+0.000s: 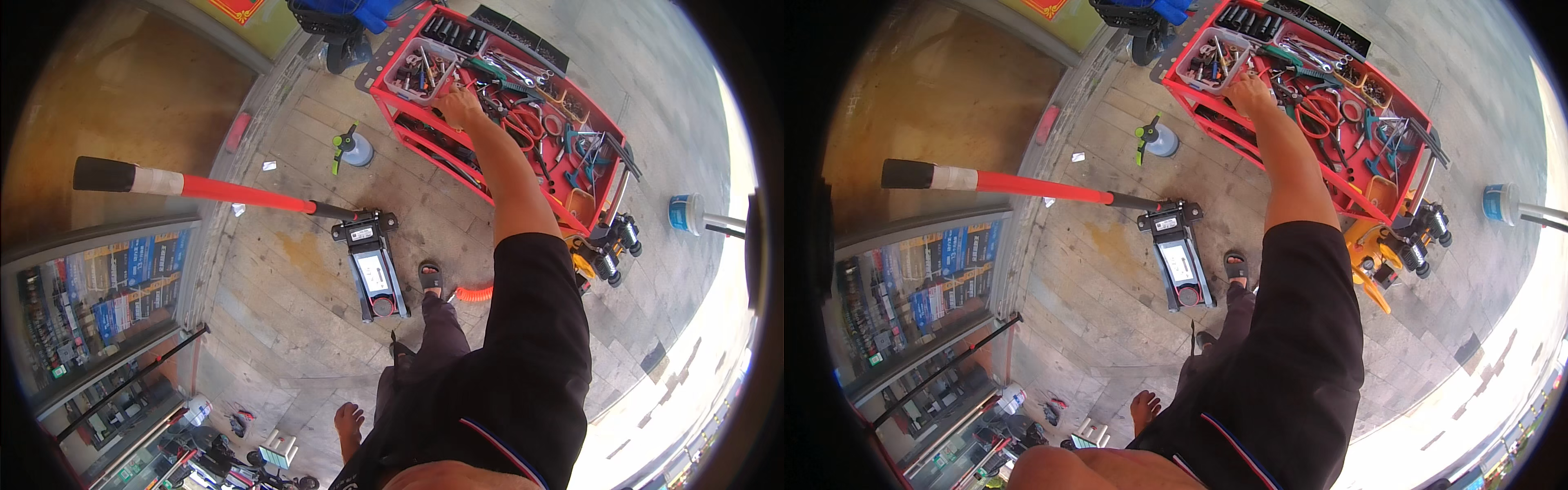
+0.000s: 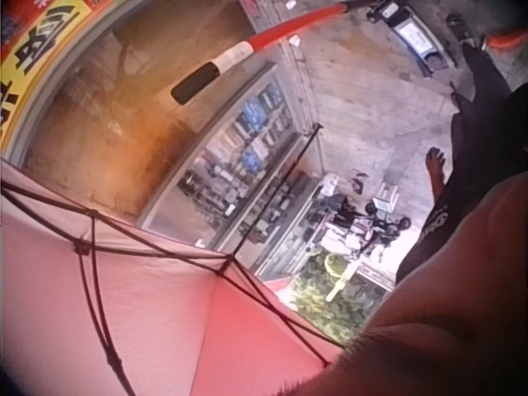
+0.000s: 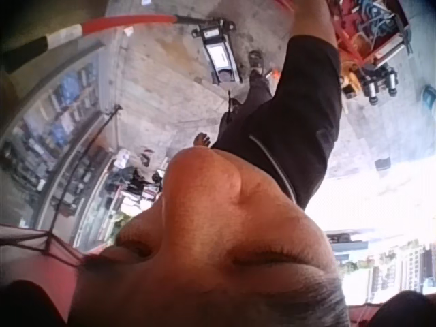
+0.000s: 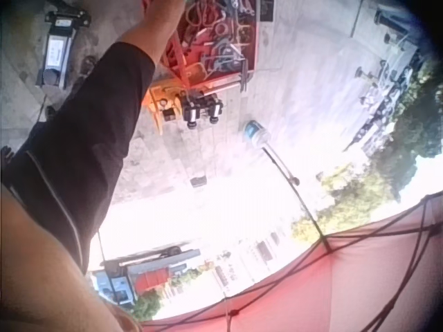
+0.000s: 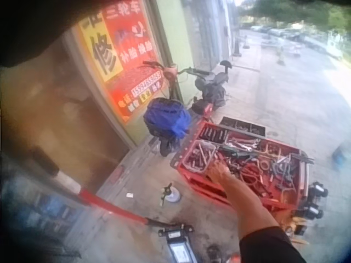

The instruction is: The person retrieves a screwdriver from a tool cart, then sits on a stool to work on the scooter's handlebar wiring. They remove a cover, separate wires, and use a spring-like tool to manipulate the connections.

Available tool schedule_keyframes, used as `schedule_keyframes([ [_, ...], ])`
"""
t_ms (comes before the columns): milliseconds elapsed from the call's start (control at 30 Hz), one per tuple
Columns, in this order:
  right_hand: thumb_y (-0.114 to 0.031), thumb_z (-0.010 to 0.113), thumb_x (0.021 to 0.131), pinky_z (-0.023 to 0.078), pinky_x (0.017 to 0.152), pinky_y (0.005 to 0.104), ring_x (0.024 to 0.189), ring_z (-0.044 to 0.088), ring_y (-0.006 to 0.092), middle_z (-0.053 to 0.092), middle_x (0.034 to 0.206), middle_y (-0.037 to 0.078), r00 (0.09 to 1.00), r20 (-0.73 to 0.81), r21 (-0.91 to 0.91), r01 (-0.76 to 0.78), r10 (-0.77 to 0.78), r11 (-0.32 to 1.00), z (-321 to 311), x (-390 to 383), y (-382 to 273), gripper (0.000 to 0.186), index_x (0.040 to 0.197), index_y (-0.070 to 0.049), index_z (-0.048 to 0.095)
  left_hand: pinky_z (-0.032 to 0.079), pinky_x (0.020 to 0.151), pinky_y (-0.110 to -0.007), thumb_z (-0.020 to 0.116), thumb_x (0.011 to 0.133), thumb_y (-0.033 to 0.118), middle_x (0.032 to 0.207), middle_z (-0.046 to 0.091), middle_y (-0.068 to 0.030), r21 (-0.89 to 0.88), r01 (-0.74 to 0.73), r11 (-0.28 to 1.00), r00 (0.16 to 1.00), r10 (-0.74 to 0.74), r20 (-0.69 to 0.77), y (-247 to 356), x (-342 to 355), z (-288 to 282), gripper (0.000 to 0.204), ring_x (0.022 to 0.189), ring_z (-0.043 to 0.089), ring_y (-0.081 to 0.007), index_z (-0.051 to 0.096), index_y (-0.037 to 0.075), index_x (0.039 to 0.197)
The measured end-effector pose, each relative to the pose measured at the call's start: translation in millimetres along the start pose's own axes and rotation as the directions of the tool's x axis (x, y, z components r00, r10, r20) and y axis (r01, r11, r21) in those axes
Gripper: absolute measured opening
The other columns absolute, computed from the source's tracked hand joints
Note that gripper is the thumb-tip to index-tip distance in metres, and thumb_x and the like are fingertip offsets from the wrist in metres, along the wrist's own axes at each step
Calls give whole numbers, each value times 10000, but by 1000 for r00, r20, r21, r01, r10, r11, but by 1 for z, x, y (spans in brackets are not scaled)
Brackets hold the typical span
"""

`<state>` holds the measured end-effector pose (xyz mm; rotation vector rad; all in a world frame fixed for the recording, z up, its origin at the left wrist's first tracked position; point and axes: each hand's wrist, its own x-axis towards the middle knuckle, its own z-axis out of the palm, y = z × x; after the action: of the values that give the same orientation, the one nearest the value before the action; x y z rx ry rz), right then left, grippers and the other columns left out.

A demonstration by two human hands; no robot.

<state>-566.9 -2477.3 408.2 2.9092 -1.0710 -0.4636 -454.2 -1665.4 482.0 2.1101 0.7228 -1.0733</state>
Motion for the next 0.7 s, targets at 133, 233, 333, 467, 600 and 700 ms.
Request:
schedule_keyframes([
  [133,-168,690,833,446,1017,408,1227,540,263,660,1229,8,995,-54,19,-80,81,997,14,5,3,424,1249,-237,645,520,672,-341,646,900,255,1054,652,-106,-43,9,999,997,-12,-70,-7,8,-9,451,882,662,-258,551,34,1281],
  [233,-147,680,839,435,1023,429,1241,517,275,636,1250,17,990,-108,55,-85,90,995,18,4,3,440,1268,-202,601,521,661,-344,649,907,263,1077,650,-120,-86,30,996,998,-35,-56,-21,8,-13,470,882,662,-265,533,28,1297],
  [333,-161,678,841,439,1014,445,1240,526,293,631,1254,48,984,-134,122,-104,121,987,7,0,4,418,1248,-174,585,521,650,-342,642,909,258,1082,649,-127,-108,73,992,997,-76,-33,-32,8,-11,463,887,665,-270,535,23,1293],
  [467,-195,691,831,443,994,466,1213,543,306,632,1249,69,979,-166,187,-90,122,978,-17,-9,1,434,1246,-166,568,519,640,-337,635,924,278,1101,647,-138,-97,105,990,994,-105,14,-45,10,-9,473,899,670,-276,526,20,1304],
  [600,-229,699,838,448,924,475,1145,568,311,659,1173,53,938,-338,290,30,73,956,-41,-25,-34,407,1215,-159,563,521,666,-347,636,928,294,1115,652,-137,-127,76,989,997,-73,24,-55,20,-23,487,908,669,-271,517,28,1318],
  [700,-208,720,809,446,920,464,1103,571,310,663,1125,58,827,-561,314,184,25,931,-56,-54,-92,419,1186,-126,559,521,696,-360,638,926,295,1125,657,-132,-197,52,979,999,-48,21,-64,28,-42,488,921,668,-270,518,39,1324],
])
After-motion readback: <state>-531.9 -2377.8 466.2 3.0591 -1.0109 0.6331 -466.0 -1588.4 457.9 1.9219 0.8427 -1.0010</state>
